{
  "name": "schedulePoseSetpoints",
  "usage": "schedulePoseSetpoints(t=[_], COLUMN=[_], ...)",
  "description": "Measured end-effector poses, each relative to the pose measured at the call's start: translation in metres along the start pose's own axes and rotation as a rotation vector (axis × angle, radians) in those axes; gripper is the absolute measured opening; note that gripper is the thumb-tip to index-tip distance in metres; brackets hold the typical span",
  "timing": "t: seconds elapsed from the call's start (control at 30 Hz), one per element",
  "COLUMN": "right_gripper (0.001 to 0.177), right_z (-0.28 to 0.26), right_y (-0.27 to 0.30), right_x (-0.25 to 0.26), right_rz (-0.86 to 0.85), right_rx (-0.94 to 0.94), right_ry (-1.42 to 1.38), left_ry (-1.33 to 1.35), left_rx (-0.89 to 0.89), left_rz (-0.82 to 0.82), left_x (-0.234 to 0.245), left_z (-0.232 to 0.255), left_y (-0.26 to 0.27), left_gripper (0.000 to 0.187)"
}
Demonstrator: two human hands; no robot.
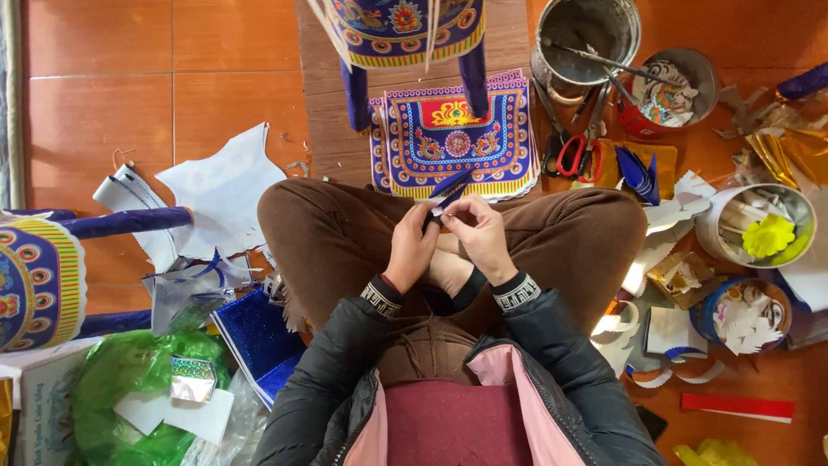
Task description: Decorating a blue horse statue with silver and gold foil patterns using scissors and glue.
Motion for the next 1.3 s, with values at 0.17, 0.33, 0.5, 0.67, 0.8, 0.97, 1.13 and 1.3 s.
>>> schedulePoseSetpoints(t=[0.17,0.33,0.5,0.67,0.8,0.97,1.13,1.3], right_gripper=[0.008,0.013,0.012,0.01,0.008,0.01,0.02,0.049], right_z=[-0.007,-0.017,-0.007,0.004,0.006,-0.003,-0.009,0.008], right_y=[0.002,0.005,0.002,0.001,0.001,0.001,0.002,0.001], right_x=[0.009,-0.018,-0.008,-0.003,0.001,0.008,0.012,0.012], right_rz=[0.065,-0.215,-0.124,-0.017,0.045,0.105,0.175,0.182], right_rx=[0.001,-0.024,-0.119,-0.13,-0.077,0.015,0.095,-0.028], right_ry=[0.075,-0.137,-0.165,-0.121,0.02,0.148,0.232,0.096], left_ry=[-0.023,-0.051,-0.032,-0.028,0.056,0.098,0.181,0.163], left_rx=[-0.022,-0.008,-0.007,-0.039,-0.059,-0.066,-0.054,-0.03], left_rz=[0.015,0.117,0.115,0.081,0.052,0.021,0.027,0.044], left_x=[-0.003,0.011,0.009,-0.002,-0.01,-0.015,-0.018,-0.017], left_z=[0.004,-0.011,-0.01,-0.002,-0.004,-0.004,-0.011,-0.02], left_y=[-0.001,-0.004,-0.003,-0.001,0.0,0.001,0.002,0.003], left_gripper=[0.021,0.021,0.019,0.021,0.026,0.026,0.026,0.022])
Point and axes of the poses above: each hand's wrist, its own y-axis away from the middle knuckle, its own x-axis out of the back of the hand, z = x × y, the point moved 9 cm from there along -y, towards the middle knuckle, and after that the axes turned 10 degrees about -z, right-handed, at the moved point
